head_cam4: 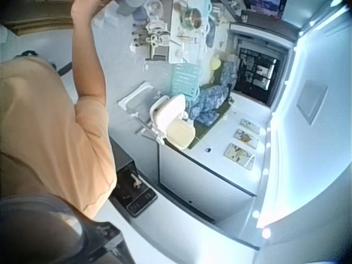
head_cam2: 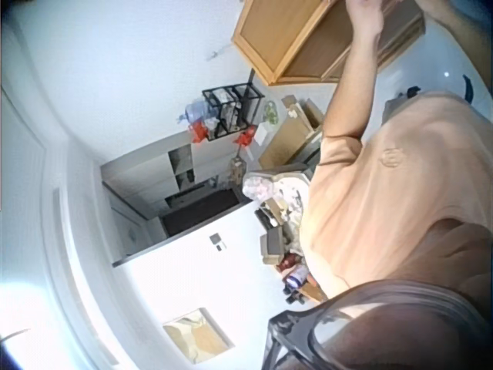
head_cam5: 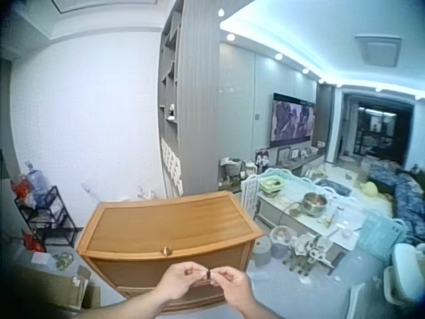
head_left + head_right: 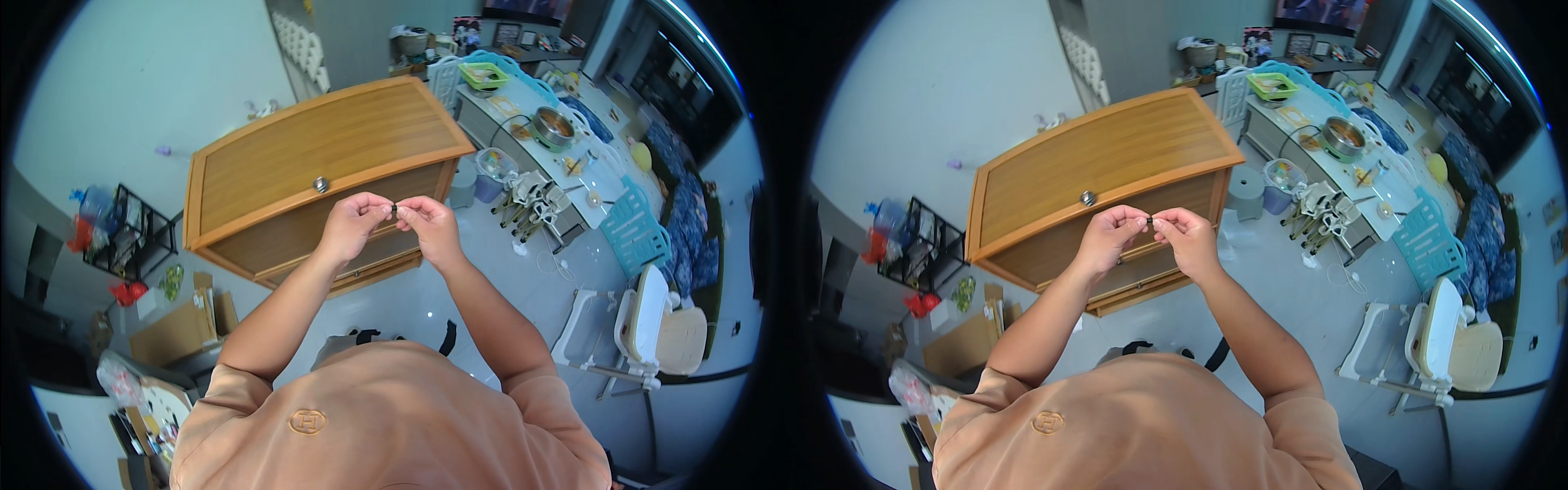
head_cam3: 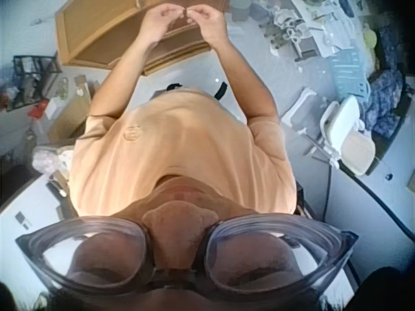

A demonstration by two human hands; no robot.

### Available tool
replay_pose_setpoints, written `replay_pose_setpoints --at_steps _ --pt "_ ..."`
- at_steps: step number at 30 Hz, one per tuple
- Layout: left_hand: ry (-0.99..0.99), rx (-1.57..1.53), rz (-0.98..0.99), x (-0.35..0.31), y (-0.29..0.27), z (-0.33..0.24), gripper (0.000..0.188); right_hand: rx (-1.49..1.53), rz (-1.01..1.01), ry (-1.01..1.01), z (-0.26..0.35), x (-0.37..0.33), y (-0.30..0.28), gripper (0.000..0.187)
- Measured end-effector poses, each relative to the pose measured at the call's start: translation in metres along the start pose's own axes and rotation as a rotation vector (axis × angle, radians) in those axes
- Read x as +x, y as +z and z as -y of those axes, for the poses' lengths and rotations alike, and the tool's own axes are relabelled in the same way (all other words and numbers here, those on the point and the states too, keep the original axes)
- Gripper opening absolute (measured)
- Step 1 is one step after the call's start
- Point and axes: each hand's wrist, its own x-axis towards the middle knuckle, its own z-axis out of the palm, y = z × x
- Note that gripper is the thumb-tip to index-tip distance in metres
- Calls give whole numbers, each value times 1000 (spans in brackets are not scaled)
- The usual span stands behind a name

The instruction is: The person assembles a wooden cabinet by attaching the doors, picking up screws and handles from a table, and fastening them into the pre-drilled holes.

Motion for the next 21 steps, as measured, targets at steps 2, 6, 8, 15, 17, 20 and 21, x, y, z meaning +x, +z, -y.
replay_pose_setpoints --at_steps 2,6,8,15,17,20,21 --pt "50 88 69 22 15 1 9 -3 -84 -14 6 3 -20 11" --pt "183 277 159 65 44 6 11 -87 -179 -68 18 14 -56 11" --pt "215 311 188 84 54 2 11 -95 -207 -77 26 24 -68 11" --pt "315 313 174 148 43 -22 15 -195 -188 -122 42 92 -83 12" --pt "294 389 119 169 31 -31 16 -266 -153 -153 46 119 -85 12" --pt "330 519 36 198 13 -33 16 -210 -139 -179 40 160 -99 12" --pt "350 602 2 205 8 -34 15 -195 -145 -173 38 171 -103 12"
